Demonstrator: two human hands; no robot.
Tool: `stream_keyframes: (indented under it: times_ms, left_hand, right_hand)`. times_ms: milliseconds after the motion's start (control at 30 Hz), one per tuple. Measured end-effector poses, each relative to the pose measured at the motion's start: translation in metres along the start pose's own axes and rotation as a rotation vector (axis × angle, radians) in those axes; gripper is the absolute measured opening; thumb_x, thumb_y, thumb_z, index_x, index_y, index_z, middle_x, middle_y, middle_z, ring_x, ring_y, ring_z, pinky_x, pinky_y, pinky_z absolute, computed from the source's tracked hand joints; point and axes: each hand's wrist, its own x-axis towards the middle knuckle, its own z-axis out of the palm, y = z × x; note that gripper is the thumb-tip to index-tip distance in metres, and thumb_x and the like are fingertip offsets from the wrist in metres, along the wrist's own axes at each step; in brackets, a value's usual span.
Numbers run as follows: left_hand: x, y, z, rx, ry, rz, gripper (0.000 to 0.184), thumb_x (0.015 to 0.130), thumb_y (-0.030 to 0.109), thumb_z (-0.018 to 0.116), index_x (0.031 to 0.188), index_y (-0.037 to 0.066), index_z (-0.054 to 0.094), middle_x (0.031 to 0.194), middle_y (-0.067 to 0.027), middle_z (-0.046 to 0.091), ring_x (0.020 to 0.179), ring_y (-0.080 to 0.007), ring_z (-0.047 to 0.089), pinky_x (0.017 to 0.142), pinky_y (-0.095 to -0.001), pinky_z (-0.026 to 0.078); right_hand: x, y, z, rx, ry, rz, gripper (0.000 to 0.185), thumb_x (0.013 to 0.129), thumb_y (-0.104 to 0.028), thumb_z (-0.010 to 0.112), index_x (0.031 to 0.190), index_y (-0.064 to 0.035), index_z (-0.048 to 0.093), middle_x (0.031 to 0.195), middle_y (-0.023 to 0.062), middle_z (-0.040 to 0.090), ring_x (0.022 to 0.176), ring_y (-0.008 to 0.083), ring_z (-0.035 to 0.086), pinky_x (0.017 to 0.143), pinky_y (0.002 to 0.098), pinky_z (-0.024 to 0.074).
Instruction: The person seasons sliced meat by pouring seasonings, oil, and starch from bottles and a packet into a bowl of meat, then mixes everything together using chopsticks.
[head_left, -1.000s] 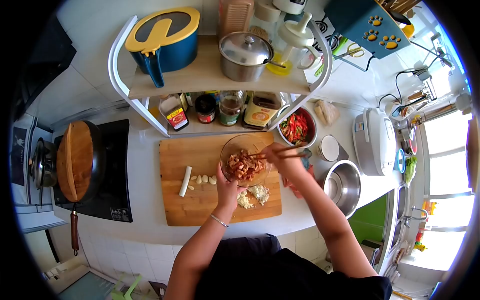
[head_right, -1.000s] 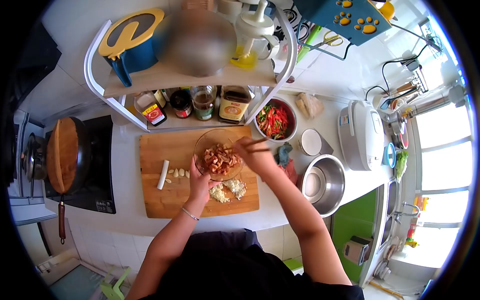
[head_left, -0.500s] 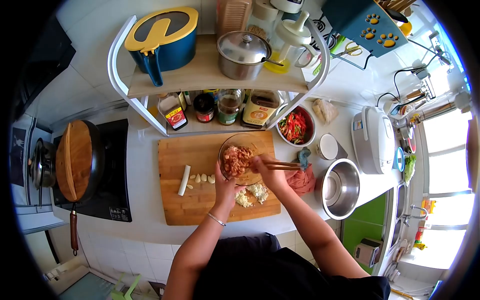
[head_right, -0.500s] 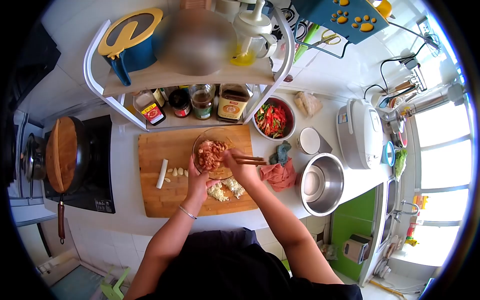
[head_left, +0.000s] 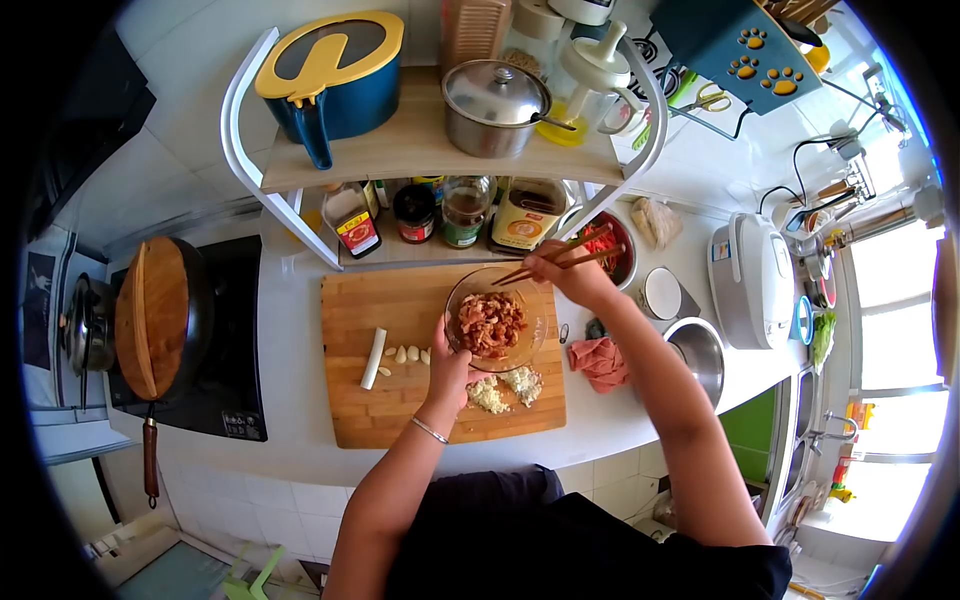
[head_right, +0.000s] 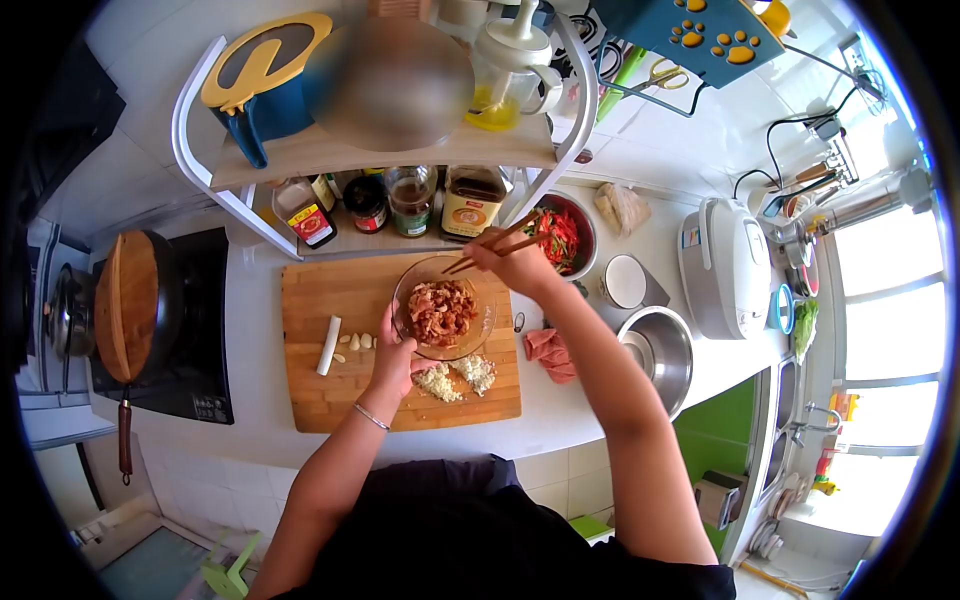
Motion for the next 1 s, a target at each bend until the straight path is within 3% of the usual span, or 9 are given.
stream_keyframes:
  times_ms: [167, 233, 400, 500, 600, 667, 767, 900, 1000]
  left_hand:
    - [0.002, -0.011, 0.003, -0.036, 0.024, 0.047, 0.074, 0.081, -0.012, 0.039, 0.146, 0.017, 0.020, 0.144, -0.0105, 0.035, 0.122, -0.0288, 0.050, 0.073, -0.0425, 0.062]
    - [0.002, -0.014, 0.006, -0.113, 0.072, 0.048, 0.079, 0.076, -0.014, 0.036, 0.146, 0.018, 0.019, 0.144, -0.0088, 0.035, 0.125, -0.0289, 0.048, 0.064, -0.0391, 0.064]
    - [-0.009, -0.025, 0.023, -0.144, 0.171, 0.092, 0.067, 0.087, -0.006, 0.045, 0.145, 0.019, 0.020, 0.143, -0.0088, 0.036, 0.123, -0.0283, 0.048, 0.076, -0.0436, 0.061]
    - [-0.018, -0.025, 0.034, -0.201, 0.231, 0.097, 0.071, 0.085, -0.009, 0.041, 0.145, 0.018, 0.017, 0.145, -0.0081, 0.033, 0.128, -0.0264, 0.042, 0.082, -0.0447, 0.058]
    - [-0.016, -0.022, 0.028, -0.189, 0.262, 0.041, 0.071, 0.086, -0.007, 0.043, 0.145, 0.019, 0.014, 0.145, -0.0074, 0.033, 0.128, -0.0256, 0.041, 0.082, -0.0424, 0.058]
    - [-0.006, -0.018, 0.005, -0.082, 0.179, 0.051, 0.066, 0.089, -0.001, 0.046, 0.146, 0.017, 0.016, 0.145, -0.0071, 0.034, 0.125, -0.0272, 0.046, 0.079, -0.0438, 0.059]
    - [-0.001, 0.006, -0.009, 0.067, -0.017, -0.038, 0.071, 0.086, -0.003, 0.043, 0.148, 0.016, 0.015, 0.146, -0.0070, 0.035, 0.121, -0.0260, 0.050, 0.078, -0.0408, 0.059]
    - [0.001, 0.004, -0.012, 0.002, -0.007, -0.030, 0.071, 0.085, -0.004, 0.045, 0.148, 0.015, 0.019, 0.144, -0.0075, 0.037, 0.114, -0.0247, 0.056, 0.072, -0.0359, 0.061]
    - [0.000, 0.005, -0.008, 0.016, 0.034, 0.004, 0.068, 0.086, -0.003, 0.047, 0.147, 0.013, 0.021, 0.142, -0.0077, 0.040, 0.114, -0.0248, 0.057, 0.071, -0.0376, 0.061]
  right_hand:
    - [-0.042, 0.028, -0.019, -0.054, -0.019, -0.015, 0.025, 0.093, -0.024, 0.058, 0.085, -0.0009, 0.065, 0.077, 0.0077, 0.060, 0.071, 0.0184, 0.059, 0.067, 0.0321, 0.0466]
    - [-0.072, 0.028, -0.013, -0.182, 0.009, -0.171, 0.021, 0.094, -0.022, 0.058, 0.091, -0.0024, 0.065, 0.078, 0.0085, 0.058, 0.070, 0.0210, 0.059, 0.064, 0.0331, 0.0478]
    - [-0.130, 0.008, 0.037, -0.424, 0.178, -0.270, 0.009, 0.086, -0.013, 0.065, 0.088, -0.0042, 0.066, 0.082, 0.0100, 0.058, 0.066, 0.0279, 0.061, 0.059, 0.0388, 0.0479]
    - [-0.129, -0.001, 0.065, -0.215, 0.217, -0.292, 0.010, 0.087, -0.013, 0.065, 0.088, -0.0030, 0.066, 0.081, 0.0123, 0.058, 0.066, 0.0312, 0.060, 0.057, 0.0391, 0.0488]
    - [-0.110, 0.010, 0.064, 0.090, 0.395, 0.021, 0.021, 0.093, -0.018, 0.060, 0.088, 0.0021, 0.064, 0.073, 0.0121, 0.061, 0.060, 0.0211, 0.061, 0.054, 0.0330, 0.0481]
    - [-0.097, 0.024, 0.070, 0.207, 0.416, 0.211, 0.026, 0.095, -0.019, 0.056, 0.088, 0.0038, 0.064, 0.072, 0.0094, 0.062, 0.060, 0.0132, 0.061, 0.055, 0.0284, 0.0493]
    - [-0.079, 0.030, 0.101, 0.628, 0.474, 0.255, 0.032, 0.099, -0.025, 0.052, 0.094, 0.0054, 0.063, 0.074, 0.0085, 0.063, 0.064, 0.0144, 0.062, 0.060, 0.0270, 0.0530]
    - [-0.071, 0.016, 0.101, 0.669, 0.500, 0.160, 0.034, 0.100, -0.027, 0.049, 0.099, 0.0053, 0.060, 0.079, 0.0097, 0.063, 0.066, 0.0161, 0.064, 0.065, 0.0286, 0.0569]
    - [-0.063, 0.021, 0.109, 0.460, 0.313, 0.142, 0.031, 0.098, -0.025, 0.053, 0.090, 0.0036, 0.063, 0.073, 0.0092, 0.062, 0.066, 0.0171, 0.063, 0.059, 0.0299, 0.0506]
